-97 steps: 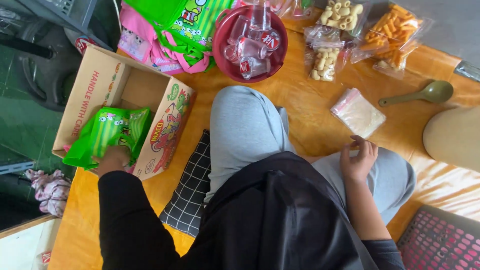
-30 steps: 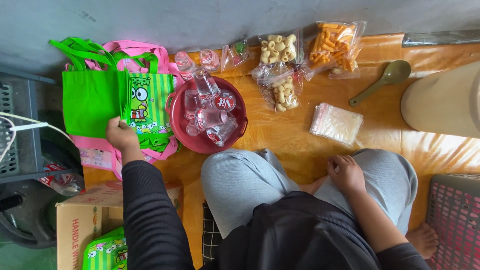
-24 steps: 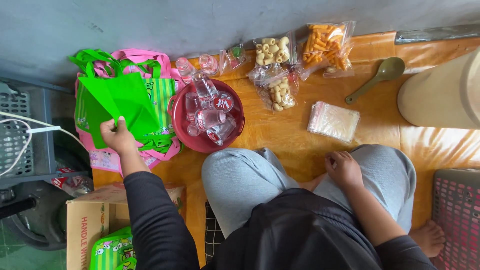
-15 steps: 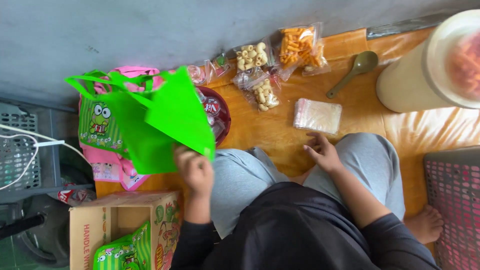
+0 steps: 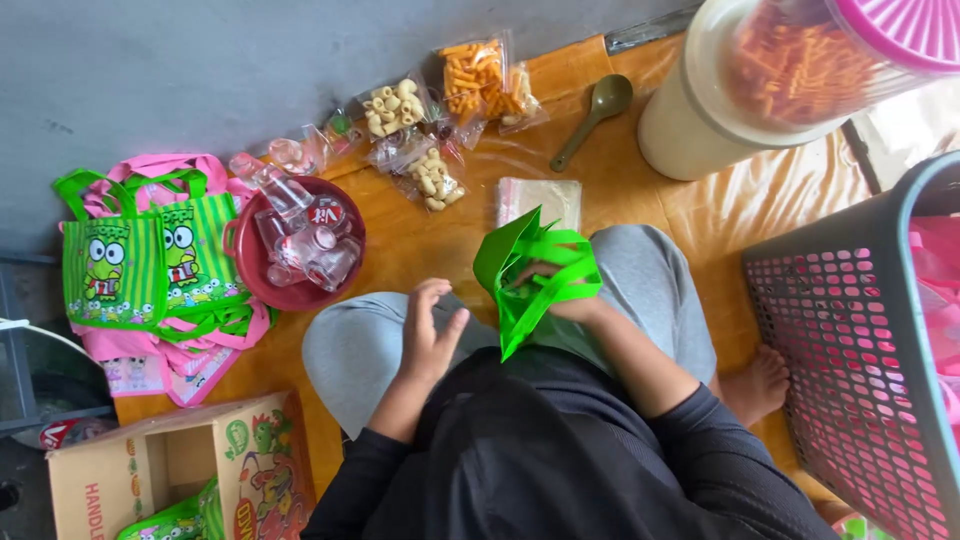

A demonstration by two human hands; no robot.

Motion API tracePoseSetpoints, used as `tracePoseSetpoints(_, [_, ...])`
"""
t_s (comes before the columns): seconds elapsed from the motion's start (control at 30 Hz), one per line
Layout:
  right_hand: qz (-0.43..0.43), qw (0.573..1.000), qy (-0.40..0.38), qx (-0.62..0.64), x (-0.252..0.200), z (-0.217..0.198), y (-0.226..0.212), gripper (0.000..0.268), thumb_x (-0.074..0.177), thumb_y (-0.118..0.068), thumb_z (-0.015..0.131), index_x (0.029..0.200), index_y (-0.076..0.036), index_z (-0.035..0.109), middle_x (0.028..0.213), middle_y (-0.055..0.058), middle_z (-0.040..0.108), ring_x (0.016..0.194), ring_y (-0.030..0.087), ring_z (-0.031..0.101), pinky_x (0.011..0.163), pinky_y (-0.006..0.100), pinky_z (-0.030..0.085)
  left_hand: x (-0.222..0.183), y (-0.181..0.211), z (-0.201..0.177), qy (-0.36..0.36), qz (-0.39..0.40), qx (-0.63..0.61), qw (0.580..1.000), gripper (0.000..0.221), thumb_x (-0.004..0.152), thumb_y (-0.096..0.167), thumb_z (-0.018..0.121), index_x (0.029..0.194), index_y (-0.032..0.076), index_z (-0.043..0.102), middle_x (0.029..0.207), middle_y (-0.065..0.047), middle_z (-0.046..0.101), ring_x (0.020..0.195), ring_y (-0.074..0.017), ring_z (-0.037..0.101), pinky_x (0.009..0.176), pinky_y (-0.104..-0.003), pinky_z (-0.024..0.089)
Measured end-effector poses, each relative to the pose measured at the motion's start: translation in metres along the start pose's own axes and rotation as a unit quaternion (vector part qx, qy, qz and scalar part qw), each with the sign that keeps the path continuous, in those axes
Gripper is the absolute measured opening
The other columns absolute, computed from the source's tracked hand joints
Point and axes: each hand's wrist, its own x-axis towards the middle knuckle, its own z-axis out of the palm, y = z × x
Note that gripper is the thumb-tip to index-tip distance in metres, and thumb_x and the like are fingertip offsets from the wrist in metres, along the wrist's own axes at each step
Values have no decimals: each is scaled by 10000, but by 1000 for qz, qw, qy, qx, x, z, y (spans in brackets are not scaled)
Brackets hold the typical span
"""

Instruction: The person packs small gift bags by placing various packaged snacks and small plastic cups of water into green and pink fabric bags.

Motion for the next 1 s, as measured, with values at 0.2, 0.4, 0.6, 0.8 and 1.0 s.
tracePoseSetpoints(0.2, [-23, 993, -87, -72, -5, 27, -31, 372, 683, -383, 919, 957, -181, 769, 744, 39, 700, 657, 261, 662, 690, 396, 567, 13, 19, 26, -70, -90, -29, 993, 1055, 691, 295, 973, 1471, 14, 320, 1415, -291, 350, 1233, -524, 530, 1016, -604, 499])
tracePoseSetpoints(0.4, [-39, 965, -125, -228, -31, 35, 1, 165, 838, -324, 770, 931, -191, 738, 927, 84, 631, 832, 382, 672, 915, 565, 495, -8, -22, 52, -66, -150, 11, 986, 457, 895, -52, 713, 1295, 58, 522, 1077, -149, 633, 899, -319, 740, 748, -379, 647])
tracePoseSetpoints(0.6, [36, 974, -52, -216, -33, 28, 23, 143, 837, -282, 763, 917, -173, 717, 1001, 88, 671, 822, 433, 689, 732, 577, 563, -15, -32, 42, -3, -179, 17, 984, 440, 814, -114, 682, 1183, 53, 510, 1065, -153, 591, 803, -252, 727, 680, -280, 652])
tracePoseSetpoints(0.8, [69, 985, 42, -155, -40, 34, 64, 97, 807, -244, 792, 874, -176, 774, 998, 70, 660, 873, 379, 722, 754, 483, 593, -18, -30, 53, 58, -91, 91, 990, 405, 712, -95, 661, 1057, 32, 490, 951, -122, 471, 638, -246, 679, 496, -256, 589])
tracePoseSetpoints(1.0, [32, 994, 43, -96, -37, 36, 42, 83, 796, -179, 827, 859, -151, 781, 934, 76, 686, 895, 316, 724, 786, 406, 586, -15, 4, 47, 10, -35, 182, 983, 374, 829, 26, 684, 1182, 77, 572, 1107, -88, 505, 792, -227, 695, 624, -323, 653])
